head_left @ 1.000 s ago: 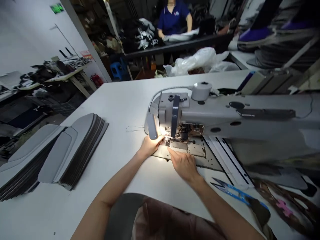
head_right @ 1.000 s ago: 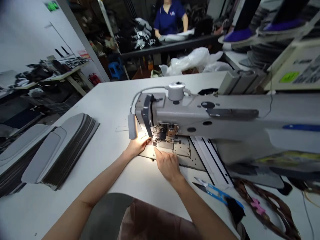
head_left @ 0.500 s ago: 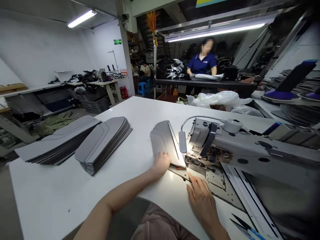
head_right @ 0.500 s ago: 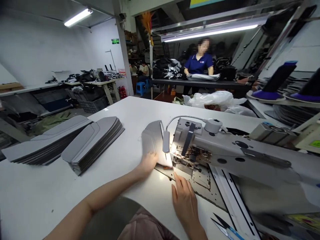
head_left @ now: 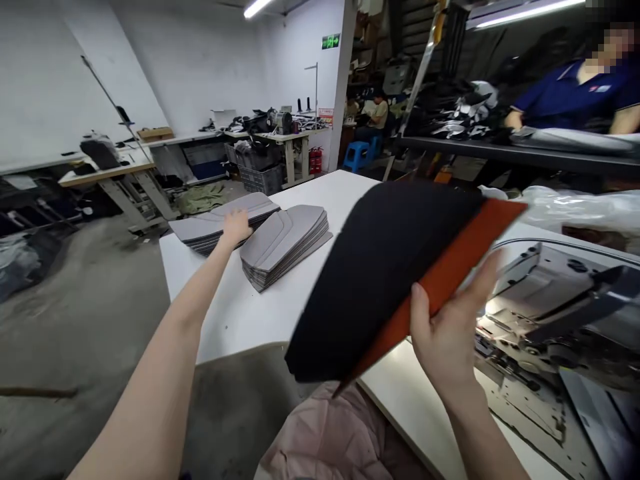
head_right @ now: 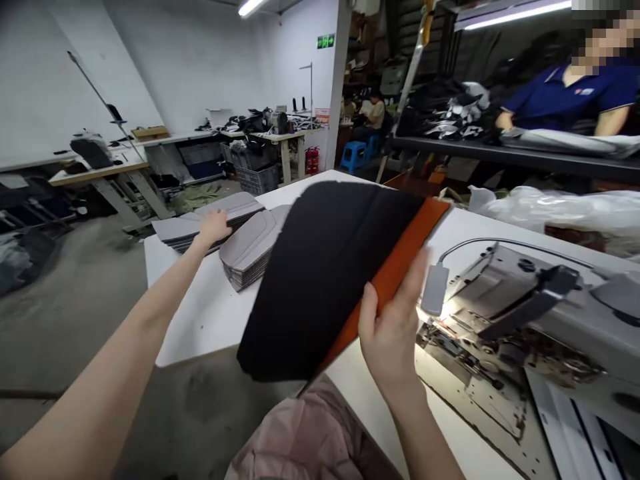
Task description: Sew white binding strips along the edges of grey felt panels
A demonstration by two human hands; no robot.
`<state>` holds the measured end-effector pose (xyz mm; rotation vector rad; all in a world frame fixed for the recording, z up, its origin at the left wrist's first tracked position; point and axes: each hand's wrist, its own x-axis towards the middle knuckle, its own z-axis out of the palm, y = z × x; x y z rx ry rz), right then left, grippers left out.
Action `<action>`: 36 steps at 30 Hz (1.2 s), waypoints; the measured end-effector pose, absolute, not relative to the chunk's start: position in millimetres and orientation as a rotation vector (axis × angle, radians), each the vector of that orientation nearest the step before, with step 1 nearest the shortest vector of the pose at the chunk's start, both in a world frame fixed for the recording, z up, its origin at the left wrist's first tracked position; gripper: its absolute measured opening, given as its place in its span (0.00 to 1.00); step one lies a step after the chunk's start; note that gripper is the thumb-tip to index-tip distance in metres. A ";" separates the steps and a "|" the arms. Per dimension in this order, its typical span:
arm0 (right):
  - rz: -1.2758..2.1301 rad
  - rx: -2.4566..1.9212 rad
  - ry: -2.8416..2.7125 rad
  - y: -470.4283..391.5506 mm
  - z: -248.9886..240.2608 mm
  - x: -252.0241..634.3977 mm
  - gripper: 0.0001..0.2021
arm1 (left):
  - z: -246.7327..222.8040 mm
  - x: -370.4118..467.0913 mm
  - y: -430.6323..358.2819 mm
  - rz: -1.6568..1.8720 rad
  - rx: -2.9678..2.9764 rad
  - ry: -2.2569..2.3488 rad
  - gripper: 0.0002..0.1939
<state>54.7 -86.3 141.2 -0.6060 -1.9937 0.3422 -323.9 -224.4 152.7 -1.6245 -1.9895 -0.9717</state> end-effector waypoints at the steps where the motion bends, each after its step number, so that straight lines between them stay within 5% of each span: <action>1: 0.388 -0.594 -2.082 -84.5 132.8 54.3 0.34 | 143.7 -341.5 -239.0 -0.959 -1.556 -1.986 0.36; 5: 0.600 -0.690 -2.280 -76.0 65.5 61.7 0.25 | 124.3 -384.8 -284.3 -0.810 -1.315 -1.995 0.36; 11: 0.877 -0.923 -2.192 -78.9 9.0 75.6 0.25 | 164.5 -390.8 -262.5 -0.561 -1.342 -2.126 0.31; 14: 1.159 -0.983 -2.081 -86.1 15.7 71.8 0.28 | 177.1 -311.5 -240.0 -0.376 -1.595 -2.180 0.19; 20: 1.995 -0.962 -1.397 -104.2 19.2 67.8 0.36 | 169.7 -80.4 -224.9 0.362 -2.882 -1.963 0.17; 22: 1.893 -1.044 -1.335 -106.6 13.6 73.2 0.28 | 159.8 -48.3 -207.5 0.427 -3.152 -1.865 0.09; 27: 1.519 -1.049 -1.433 -103.6 1.4 87.7 0.21 | 113.4 -53.5 -115.6 -0.178 -2.694 -1.993 0.19; 31: 1.354 -1.111 -1.591 -93.1 -3.1 102.8 0.14 | 78.3 -60.6 -52.0 -0.267 -2.688 -2.180 0.21; 36: 0.667 -1.001 -2.079 -81.9 0.7 141.9 0.12 | 47.8 -59.2 -16.1 -0.991 -3.027 -2.226 0.15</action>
